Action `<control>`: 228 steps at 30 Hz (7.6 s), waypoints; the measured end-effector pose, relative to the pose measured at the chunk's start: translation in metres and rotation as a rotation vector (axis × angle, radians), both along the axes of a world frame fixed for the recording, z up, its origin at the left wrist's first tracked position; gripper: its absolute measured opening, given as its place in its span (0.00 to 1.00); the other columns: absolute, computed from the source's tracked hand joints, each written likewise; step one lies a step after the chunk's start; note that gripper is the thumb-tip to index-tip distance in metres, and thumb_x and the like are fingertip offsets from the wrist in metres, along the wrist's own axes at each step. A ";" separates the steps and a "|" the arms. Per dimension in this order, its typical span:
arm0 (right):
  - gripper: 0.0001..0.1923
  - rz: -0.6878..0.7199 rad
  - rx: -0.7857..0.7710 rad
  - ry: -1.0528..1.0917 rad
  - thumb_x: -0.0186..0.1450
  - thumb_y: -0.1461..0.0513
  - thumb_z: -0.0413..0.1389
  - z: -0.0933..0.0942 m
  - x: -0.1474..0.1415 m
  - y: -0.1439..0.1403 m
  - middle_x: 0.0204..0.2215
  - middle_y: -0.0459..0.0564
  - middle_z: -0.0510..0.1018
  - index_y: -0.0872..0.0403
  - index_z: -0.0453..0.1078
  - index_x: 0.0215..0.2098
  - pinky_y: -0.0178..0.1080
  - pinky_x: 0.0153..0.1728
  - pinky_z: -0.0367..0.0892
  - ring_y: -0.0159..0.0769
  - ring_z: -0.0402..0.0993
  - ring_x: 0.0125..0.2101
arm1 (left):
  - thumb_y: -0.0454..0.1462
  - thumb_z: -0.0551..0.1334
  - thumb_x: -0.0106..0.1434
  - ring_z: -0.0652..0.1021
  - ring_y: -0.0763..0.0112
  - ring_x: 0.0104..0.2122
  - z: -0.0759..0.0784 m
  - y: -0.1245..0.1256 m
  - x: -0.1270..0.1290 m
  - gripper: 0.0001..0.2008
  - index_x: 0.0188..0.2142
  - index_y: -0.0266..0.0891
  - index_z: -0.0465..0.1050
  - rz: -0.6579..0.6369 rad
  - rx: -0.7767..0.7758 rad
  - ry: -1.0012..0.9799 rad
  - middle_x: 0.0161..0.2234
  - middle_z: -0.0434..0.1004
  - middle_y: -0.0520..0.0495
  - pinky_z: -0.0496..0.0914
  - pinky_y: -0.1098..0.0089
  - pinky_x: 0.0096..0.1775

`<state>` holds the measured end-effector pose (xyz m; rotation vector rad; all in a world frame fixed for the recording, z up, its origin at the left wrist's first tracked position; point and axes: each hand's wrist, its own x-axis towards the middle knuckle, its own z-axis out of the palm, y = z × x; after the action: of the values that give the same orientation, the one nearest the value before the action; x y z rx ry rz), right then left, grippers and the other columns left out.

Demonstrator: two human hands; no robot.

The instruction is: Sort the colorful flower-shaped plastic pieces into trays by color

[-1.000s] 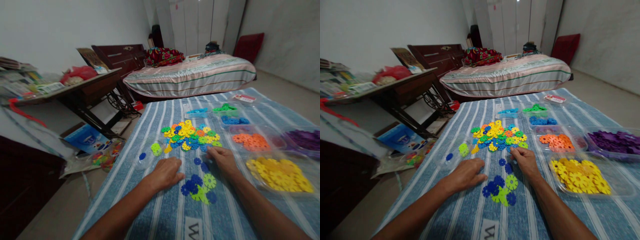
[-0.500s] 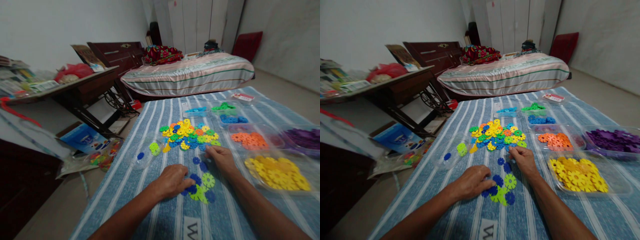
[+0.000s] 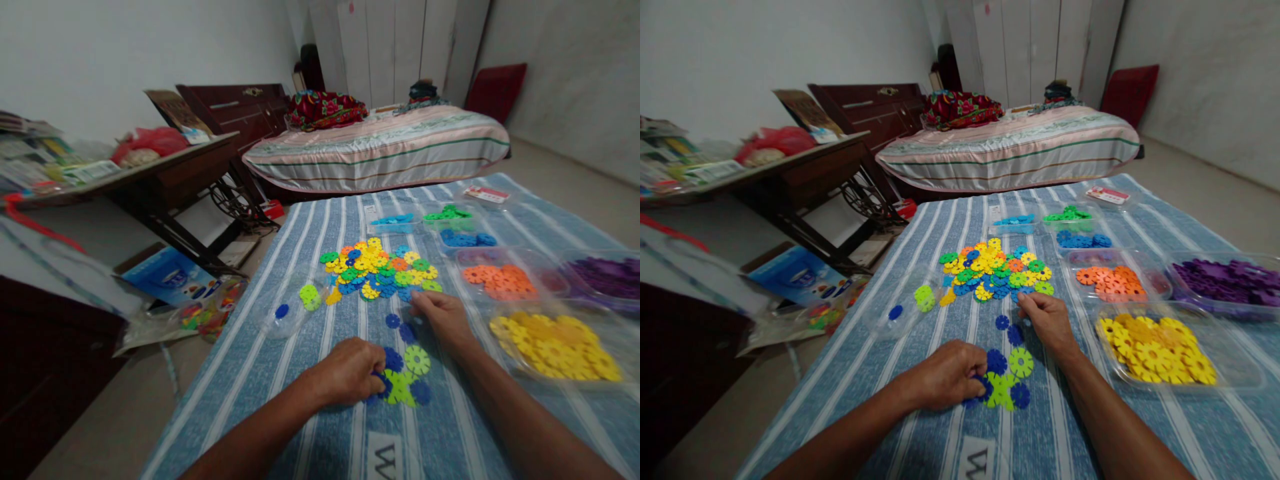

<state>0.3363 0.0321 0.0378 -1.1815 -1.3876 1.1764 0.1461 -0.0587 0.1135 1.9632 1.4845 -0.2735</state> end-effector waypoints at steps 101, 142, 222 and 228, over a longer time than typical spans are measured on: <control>0.35 0.008 0.020 -0.033 0.54 0.31 0.58 0.007 -0.001 -0.003 0.15 0.49 0.72 0.53 0.72 0.15 0.40 0.24 0.61 0.36 0.64 0.20 | 0.36 0.58 0.54 0.70 0.71 0.26 0.035 0.043 -0.128 0.06 0.21 0.41 0.64 0.386 0.267 0.293 0.22 0.68 0.53 0.57 0.71 0.29; 0.34 0.019 0.037 -0.013 0.57 0.34 0.59 0.000 0.000 -0.001 0.15 0.48 0.71 0.54 0.72 0.15 0.39 0.24 0.60 0.34 0.64 0.19 | 0.38 0.62 0.58 0.78 0.66 0.35 0.019 0.065 -0.126 0.06 0.32 0.41 0.79 0.388 0.286 0.505 0.34 0.82 0.47 0.61 0.71 0.32; 0.32 0.027 0.047 -0.039 0.58 0.35 0.58 -0.003 -0.001 0.001 0.15 0.49 0.72 0.52 0.71 0.15 0.40 0.24 0.61 0.36 0.66 0.20 | 0.37 0.64 0.54 0.79 0.64 0.38 0.038 0.057 -0.149 0.05 0.30 0.42 0.78 0.324 0.094 0.703 0.35 0.81 0.47 0.62 0.70 0.30; 0.32 0.032 0.048 -0.037 0.59 0.37 0.58 -0.004 -0.001 0.001 0.15 0.48 0.71 0.53 0.72 0.15 0.39 0.24 0.60 0.34 0.64 0.19 | 0.38 0.65 0.52 0.80 0.62 0.39 0.041 0.055 -0.136 0.09 0.34 0.41 0.80 0.314 -0.009 0.728 0.37 0.83 0.44 0.65 0.69 0.32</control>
<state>0.3356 0.0332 0.0339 -1.1560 -1.4599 1.1421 0.0104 -0.0036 0.1541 1.6548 2.2000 -0.9192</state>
